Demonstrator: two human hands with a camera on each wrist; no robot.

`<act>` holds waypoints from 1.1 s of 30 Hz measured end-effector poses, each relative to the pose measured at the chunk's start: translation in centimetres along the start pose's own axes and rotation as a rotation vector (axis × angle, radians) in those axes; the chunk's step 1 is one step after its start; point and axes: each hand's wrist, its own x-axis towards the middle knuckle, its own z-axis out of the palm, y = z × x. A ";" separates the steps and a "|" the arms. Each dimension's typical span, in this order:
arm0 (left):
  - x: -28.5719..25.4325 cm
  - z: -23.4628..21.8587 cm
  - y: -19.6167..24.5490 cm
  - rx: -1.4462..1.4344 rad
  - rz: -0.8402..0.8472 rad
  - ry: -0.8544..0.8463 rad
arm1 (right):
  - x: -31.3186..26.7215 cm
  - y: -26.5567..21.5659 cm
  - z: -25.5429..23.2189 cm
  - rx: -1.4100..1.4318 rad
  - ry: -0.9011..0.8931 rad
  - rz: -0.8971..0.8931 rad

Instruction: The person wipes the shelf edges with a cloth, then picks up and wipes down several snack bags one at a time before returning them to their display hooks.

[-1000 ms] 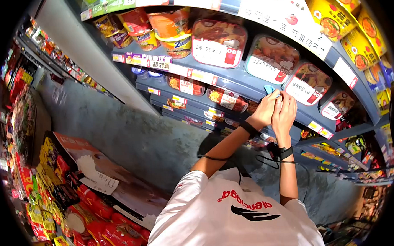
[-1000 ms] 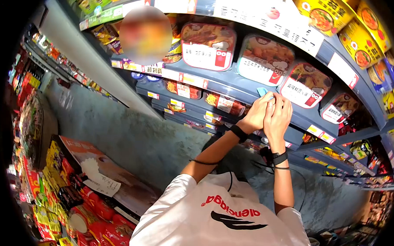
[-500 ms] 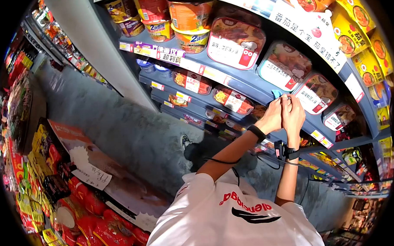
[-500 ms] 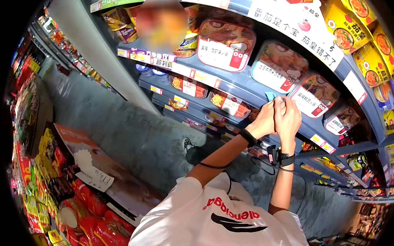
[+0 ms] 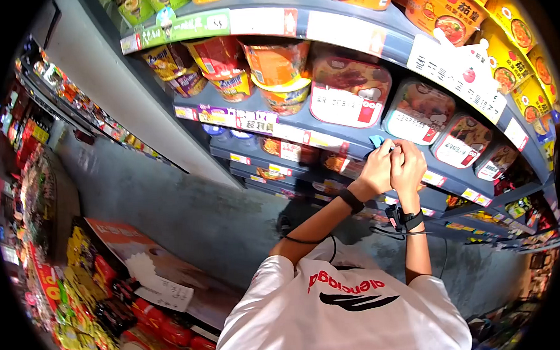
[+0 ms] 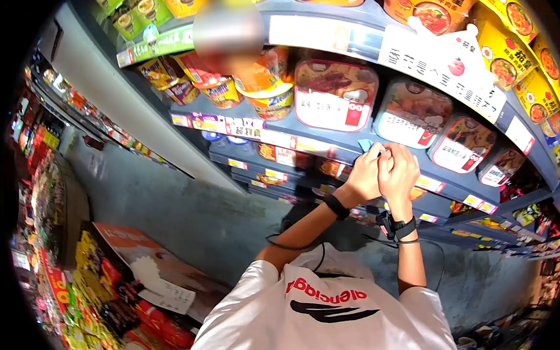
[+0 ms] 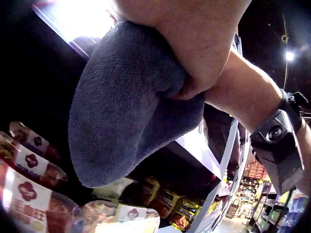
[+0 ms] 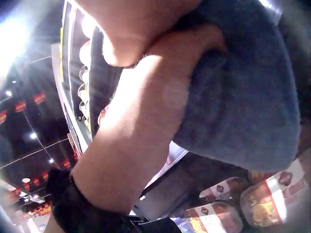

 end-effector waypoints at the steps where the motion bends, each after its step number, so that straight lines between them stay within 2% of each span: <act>1: -0.1 -1.5 -0.8 -0.009 0.002 -0.018 | 0.4 -1.1 0.9 0.020 0.015 -0.016; 2: -0.6 -2.6 -1.9 -0.053 -0.006 -0.032 | 0.6 -2.0 2.0 0.042 0.040 -0.035; 3: -0.6 -3.9 -2.2 0.024 0.025 0.010 | 0.8 -3.3 2.8 0.038 0.016 -0.036; 7: -0.1 -11.0 -3.5 0.204 0.111 -0.086 | 1.4 -7.2 6.9 0.071 0.007 -0.017; 9: -0.6 -13.7 -3.9 0.241 -0.011 -0.098 | 1.5 -9.4 8.6 0.215 0.154 -0.136; 10: -1.0 -14.9 -4.5 0.232 -0.007 -0.119 | 1.6 -10.5 9.0 0.209 0.159 -0.114; 11: -1.6 -15.9 -5.6 0.212 -0.016 -0.122 | 2.0 -11.5 9.4 0.214 0.065 -0.112; 12: -1.7 -16.8 -6.6 0.198 -0.020 -0.115 | 2.7 -12.3 9.8 0.221 -0.024 -0.122; 13: -1.9 -17.6 -7.2 0.198 -0.008 -0.117 | 3.1 -13.1 10.4 0.219 -0.012 -0.121; 15: -2.2 -19.3 -7.5 0.269 -0.139 -0.180 | 3.2 -14.2 11.7 0.251 0.030 -0.155; 16: -1.7 -19.9 -7.3 0.298 -0.018 -0.148 | 3.3 -14.2 11.9 0.235 -0.044 -0.189; 19: -2.1 -19.3 -7.4 0.376 -0.087 -0.114 | 3.2 -14.4 12.1 0.363 0.092 -0.210; 21: -2.1 -18.9 -7.3 0.373 -0.056 -0.106 | 2.9 -13.8 11.3 0.354 0.058 -0.207; 23: -1.8 -18.4 -6.9 0.401 -0.144 -0.050 | 2.7 -12.9 10.6 0.441 0.073 -0.296; 24: -1.1 -18.4 -6.2 0.319 -0.118 -0.015 | 2.5 -12.3 9.8 0.488 -0.005 -0.285; 26: -1.3 -18.6 -5.5 0.295 -0.068 0.091 | 3.2 -11.4 5.3 0.453 -0.011 -0.302; 27: -0.3 -19.0 -3.6 0.272 -0.047 0.157 | 3.7 -10.8 2.8 0.430 -0.023 -0.322; 28: 0.6 -19.5 -1.8 0.285 -0.005 0.242 | 3.4 -9.5 0.9 0.470 0.021 -0.287; 29: 1.5 -20.1 0.0 0.297 0.033 0.328 | 3.9 -8.3 -1.6 0.437 0.171 -0.352; 31: 3.3 -21.4 2.3 0.376 0.188 0.515 | 5.1 -6.5 -6.0 0.494 0.364 -0.279; 32: 4.4 -22.1 3.3 0.412 0.222 0.560 | 6.1 -5.6 -7.6 0.427 0.512 -0.309; 33: 5.5 -22.4 3.8 0.357 0.238 0.631 | 7.1 -5.4 -9.8 0.442 0.519 -0.288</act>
